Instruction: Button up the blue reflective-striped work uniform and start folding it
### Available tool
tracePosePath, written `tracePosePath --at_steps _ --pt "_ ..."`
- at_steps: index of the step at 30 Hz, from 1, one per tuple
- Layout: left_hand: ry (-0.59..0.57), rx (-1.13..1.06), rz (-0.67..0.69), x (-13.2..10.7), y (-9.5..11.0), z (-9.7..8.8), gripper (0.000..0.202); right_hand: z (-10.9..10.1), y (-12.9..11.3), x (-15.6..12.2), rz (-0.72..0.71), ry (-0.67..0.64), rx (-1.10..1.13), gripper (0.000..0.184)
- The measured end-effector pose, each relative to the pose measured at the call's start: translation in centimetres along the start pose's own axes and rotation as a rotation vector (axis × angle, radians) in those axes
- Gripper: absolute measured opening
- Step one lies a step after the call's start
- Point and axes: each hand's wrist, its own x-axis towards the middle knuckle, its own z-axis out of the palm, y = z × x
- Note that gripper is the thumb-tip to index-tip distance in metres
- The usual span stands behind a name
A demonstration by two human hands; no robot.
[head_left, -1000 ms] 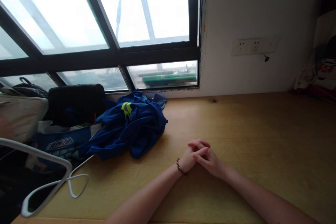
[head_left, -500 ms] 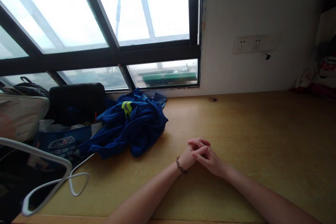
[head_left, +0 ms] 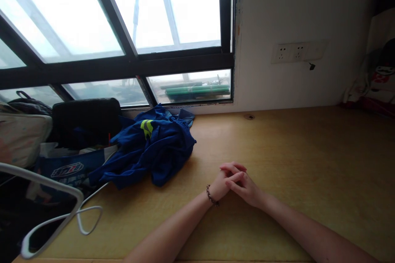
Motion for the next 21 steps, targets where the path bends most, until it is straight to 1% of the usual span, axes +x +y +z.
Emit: tracePosePath --at_steps 9,21 --pt "0.004 0.002 0.006 0.07 -0.02 0.04 0.022 -0.07 -0.03 -0.01 0.015 -0.007 0.003 0.036" --pt "0.002 0.003 -0.008 0.04 -0.07 0.03 0.022 -0.11 -0.07 0.0 -0.001 -0.006 0.005 0.035"
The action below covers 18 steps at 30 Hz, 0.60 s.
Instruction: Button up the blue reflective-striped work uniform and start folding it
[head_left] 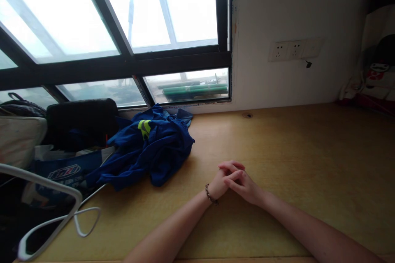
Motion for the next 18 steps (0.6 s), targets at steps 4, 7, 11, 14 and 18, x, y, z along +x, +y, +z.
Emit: tracePosePath --at_steps 4,7,11,14,18 --pt "-0.006 -0.009 -0.009 -0.01 -0.03 -0.02 0.021 -0.02 -0.02 -0.04 0.0 0.003 -0.003 0.035" --pt "-0.008 -0.007 -0.012 -0.01 -0.11 -0.04 0.021 -0.05 -0.07 -0.03 0.006 -0.002 0.001 0.035" --pt "-0.009 -0.01 -0.02 0.03 -0.12 -0.05 0.022 -0.08 -0.11 0.0 0.006 -0.008 0.002 0.035" --pt "-0.008 0.005 -0.032 0.09 -0.09 -0.04 0.024 -0.06 -0.1 -0.02 0.004 -0.008 0.007 0.035" --pt "0.001 0.021 -0.031 0.13 -0.08 -0.01 0.024 -0.07 -0.13 -0.06 0.006 -0.008 0.013 0.035"
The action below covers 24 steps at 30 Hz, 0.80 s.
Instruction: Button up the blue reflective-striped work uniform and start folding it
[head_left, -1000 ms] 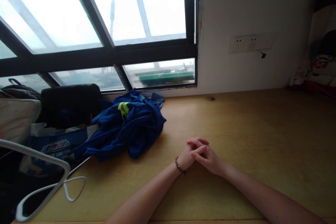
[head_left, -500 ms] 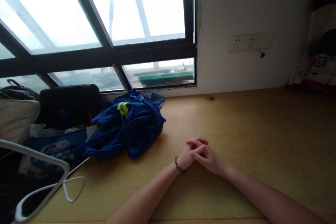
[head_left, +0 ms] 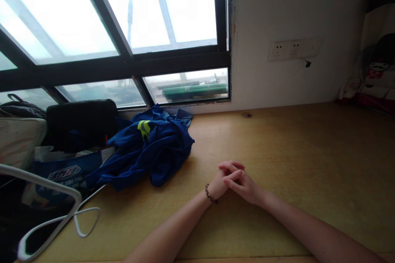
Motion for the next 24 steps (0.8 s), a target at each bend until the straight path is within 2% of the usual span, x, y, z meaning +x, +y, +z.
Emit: tracePosePath --at_steps 24 --pt "-0.011 -0.009 0.025 -0.12 -0.47 -0.14 0.022 0.26 0.36 0.06 -0.007 0.006 -0.034 0.035"
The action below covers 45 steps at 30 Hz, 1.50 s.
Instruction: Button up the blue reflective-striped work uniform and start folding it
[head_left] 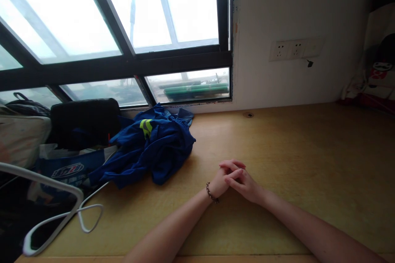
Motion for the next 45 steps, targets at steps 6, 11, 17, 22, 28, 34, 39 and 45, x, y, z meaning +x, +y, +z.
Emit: tracePosePath --at_steps 6,11,17,22,28,34,39,45 --pt "0.011 0.017 0.002 -0.03 0.0 0.07 0.021 -0.03 0.04 -0.02 -0.011 0.0 0.02 0.035" --pt "0.008 0.006 -0.007 -0.02 0.17 0.09 0.022 -0.02 0.08 -0.09 -0.001 0.001 0.028 0.035" --pt "0.002 -0.001 -0.022 0.03 0.07 0.05 0.025 -0.06 0.02 -0.11 0.002 -0.002 0.017 0.036" --pt "0.011 0.001 -0.012 -0.05 0.11 0.19 0.023 -0.06 -0.03 -0.15 -0.006 0.004 0.011 0.036" --pt "0.004 0.006 -0.01 -0.06 0.25 0.17 0.023 -0.11 -0.07 -0.19 -0.005 -0.003 0.014 0.036" --pt "0.004 0.02 0.012 -0.01 0.24 0.08 0.021 -0.06 0.0 -0.07 0.002 0.001 0.022 0.035" --pt "0.014 0.02 0.011 -0.04 0.29 0.11 0.022 -0.02 0.05 -0.02 0.005 0.001 0.012 0.036" --pt "0.007 0.005 -0.013 -0.07 0.43 0.11 0.022 -0.1 -0.15 -0.01 0.011 -0.001 0.014 0.036"
